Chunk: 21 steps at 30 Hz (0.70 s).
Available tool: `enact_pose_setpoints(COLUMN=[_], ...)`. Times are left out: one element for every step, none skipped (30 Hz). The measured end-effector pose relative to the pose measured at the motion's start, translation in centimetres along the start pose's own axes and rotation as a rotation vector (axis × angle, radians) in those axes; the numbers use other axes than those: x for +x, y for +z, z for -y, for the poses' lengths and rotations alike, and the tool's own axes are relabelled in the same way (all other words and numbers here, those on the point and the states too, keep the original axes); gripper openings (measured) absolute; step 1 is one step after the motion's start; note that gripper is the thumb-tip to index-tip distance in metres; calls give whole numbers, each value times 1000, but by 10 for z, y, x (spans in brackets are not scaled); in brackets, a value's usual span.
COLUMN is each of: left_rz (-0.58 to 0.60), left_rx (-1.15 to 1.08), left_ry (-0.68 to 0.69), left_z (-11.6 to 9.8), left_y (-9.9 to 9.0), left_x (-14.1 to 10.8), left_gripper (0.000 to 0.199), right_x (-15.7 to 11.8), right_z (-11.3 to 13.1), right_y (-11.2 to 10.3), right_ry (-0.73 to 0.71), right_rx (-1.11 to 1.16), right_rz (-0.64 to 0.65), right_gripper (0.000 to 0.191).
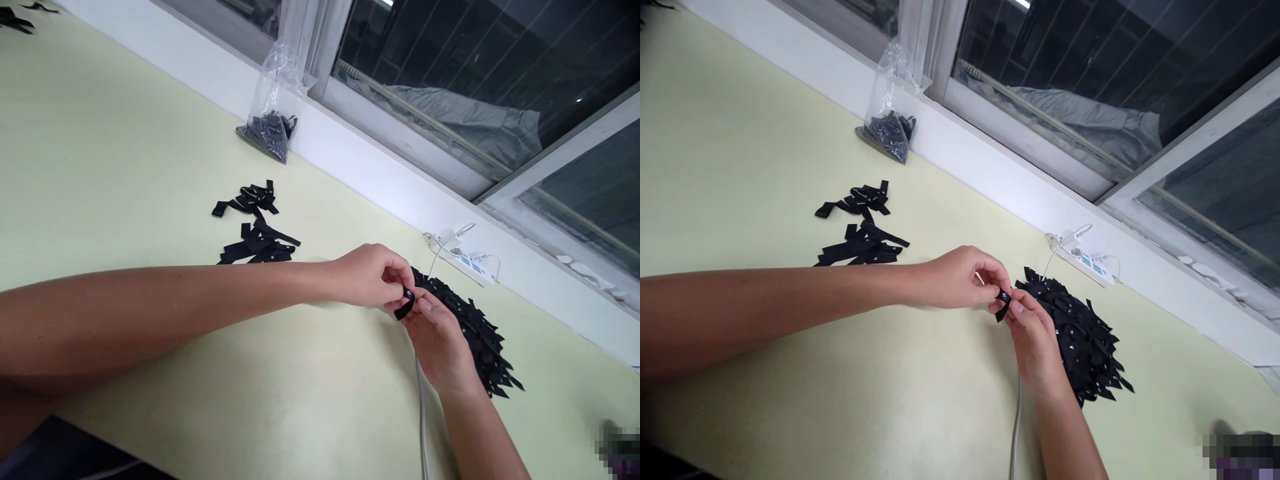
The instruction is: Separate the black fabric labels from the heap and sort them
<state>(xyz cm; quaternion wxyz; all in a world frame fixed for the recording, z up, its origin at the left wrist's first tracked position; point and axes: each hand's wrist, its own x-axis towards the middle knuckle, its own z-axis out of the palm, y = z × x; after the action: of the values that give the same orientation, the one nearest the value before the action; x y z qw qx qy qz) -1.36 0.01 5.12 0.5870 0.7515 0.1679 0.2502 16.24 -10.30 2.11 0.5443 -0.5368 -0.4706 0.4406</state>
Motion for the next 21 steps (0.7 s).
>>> enact_pose_setpoints(left_rz=[-7, -19, -29, -34, -30, -21, -16, -25, -48, -80, -107, -122, -122, -107, -83, -60, -47, -45, -50, -61, -72], left_rx=[52, 112, 171, 224, 266, 296, 329, 372, 425, 483, 539, 585, 614, 629, 636, 639, 640, 643, 645, 646, 644], left_ry=[38, 81, 123, 159, 185, 203, 219, 234, 251, 270, 290, 308, 323, 334, 341, 344, 344, 344, 342, 338, 332], left_z=[0, -1, -1, -2, -2, -3, -4, -5, -6, -7, -7, -8, -8, -8, -7, -6, -5, -4, -3, -2, 0], left_y=[-1, -2, -3, -4, -5, -5, -6, -7, -8, -8, -8, -8, -8, -7, -5, -4, -2, 0, 2, 3, 4], left_x=[0, 0, 0, 0, 1, 1, 1, 0, 0, -1, -2, -2, -3, -4, -5, -5, -6, -6, -6, -6, -6], left_gripper=[20, 22, 23, 25, 26, 28, 29, 29, 30, 30, 30, 30, 30, 29, 28, 26, 24, 22, 20, 20, 20], right_x=[0, 0, -1, -2, -2, -2, -2, -2, -2, -2, -1, -1, -1, 0, 0, -1, -1, -2, -2, -3, -3], right_z=[0, 0, 0, 0, -1, -1, -2, -3, -3, -4, -4, -5, -5, -6, -6, -6, -6, -6, -6, -6, -6], right_y=[0, 0, 0, -1, -1, -2, -3, -3, -4, -4, -4, -4, -4, -4, -3, -2, -1, 0, 1, 2, 3], right_ry=[27, 48, 65, 78, 88, 94, 97, 97, 96, 91, 82, 68, 52, 33, 15, -4, -22, -42, -66, -92, -117], right_rx=[25, 48, 67, 84, 95, 101, 102, 100, 93, 85, 76, 65, 52, 39, 24, 5, -18, -45, -76, -112, -150], right_rz=[12, 10, -2, -22, -43, -60, -74, -86, -98, -113, -129, -144, -158, -171, -180, -185, -187, -185, -180, -173, -163], right_gripper=[22, 22, 21, 20, 20, 20, 21, 21, 21, 21, 21, 21, 21, 21, 20, 20, 19, 17, 16, 15, 13])
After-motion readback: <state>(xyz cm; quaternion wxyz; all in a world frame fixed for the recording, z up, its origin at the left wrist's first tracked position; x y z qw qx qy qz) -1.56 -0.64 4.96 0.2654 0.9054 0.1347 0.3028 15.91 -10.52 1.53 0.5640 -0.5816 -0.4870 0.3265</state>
